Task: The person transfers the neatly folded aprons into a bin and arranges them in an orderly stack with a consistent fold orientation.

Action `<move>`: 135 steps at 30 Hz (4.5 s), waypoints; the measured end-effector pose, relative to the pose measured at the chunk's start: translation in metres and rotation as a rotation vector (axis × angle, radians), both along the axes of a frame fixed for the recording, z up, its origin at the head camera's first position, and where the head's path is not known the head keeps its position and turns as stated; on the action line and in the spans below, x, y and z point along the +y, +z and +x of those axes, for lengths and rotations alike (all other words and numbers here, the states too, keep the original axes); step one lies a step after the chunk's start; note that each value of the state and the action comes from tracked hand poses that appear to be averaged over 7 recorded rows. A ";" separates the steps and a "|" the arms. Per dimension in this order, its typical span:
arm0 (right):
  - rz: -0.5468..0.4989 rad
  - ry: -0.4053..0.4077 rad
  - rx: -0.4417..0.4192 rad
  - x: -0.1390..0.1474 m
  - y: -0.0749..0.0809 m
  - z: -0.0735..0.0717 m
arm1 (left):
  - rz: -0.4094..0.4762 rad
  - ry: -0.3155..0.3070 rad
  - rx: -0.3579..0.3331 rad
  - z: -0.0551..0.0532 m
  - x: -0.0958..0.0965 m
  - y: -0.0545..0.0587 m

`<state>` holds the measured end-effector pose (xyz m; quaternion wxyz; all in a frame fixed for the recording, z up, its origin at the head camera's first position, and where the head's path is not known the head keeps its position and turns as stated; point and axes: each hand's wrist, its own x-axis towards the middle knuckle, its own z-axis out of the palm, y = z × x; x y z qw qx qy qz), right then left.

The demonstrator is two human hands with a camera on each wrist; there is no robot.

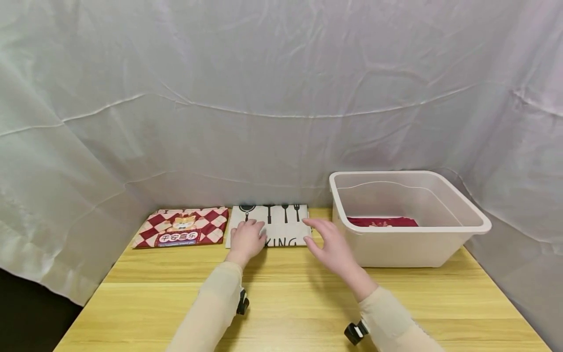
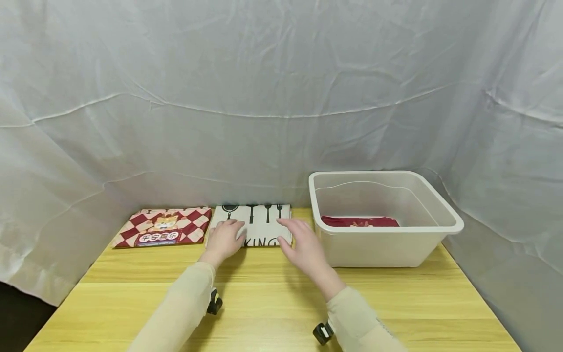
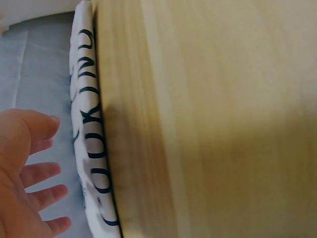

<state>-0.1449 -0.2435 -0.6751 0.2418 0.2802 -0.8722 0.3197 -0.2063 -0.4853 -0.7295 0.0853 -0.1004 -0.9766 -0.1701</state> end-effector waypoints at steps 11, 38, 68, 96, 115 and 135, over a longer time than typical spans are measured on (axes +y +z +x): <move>-0.028 -0.071 -0.104 -0.004 -0.014 -0.009 | 0.011 0.031 -0.137 -0.002 -0.003 -0.014; -0.040 -0.160 -0.275 -0.003 -0.024 -0.026 | -0.031 -0.089 -0.163 0.048 -0.001 0.002; -0.070 -0.171 -0.407 0.004 -0.034 -0.036 | 0.342 -0.012 -0.029 0.048 -0.036 0.015; -0.249 -0.267 -0.700 0.005 -0.052 -0.051 | 1.055 0.332 -0.494 0.024 -0.078 0.004; -0.311 -0.298 -0.828 0.007 -0.057 -0.051 | 1.113 0.377 -0.603 0.017 -0.082 0.000; -0.356 -0.282 -0.839 0.006 -0.062 -0.051 | 1.077 0.388 -0.627 0.014 -0.080 -0.001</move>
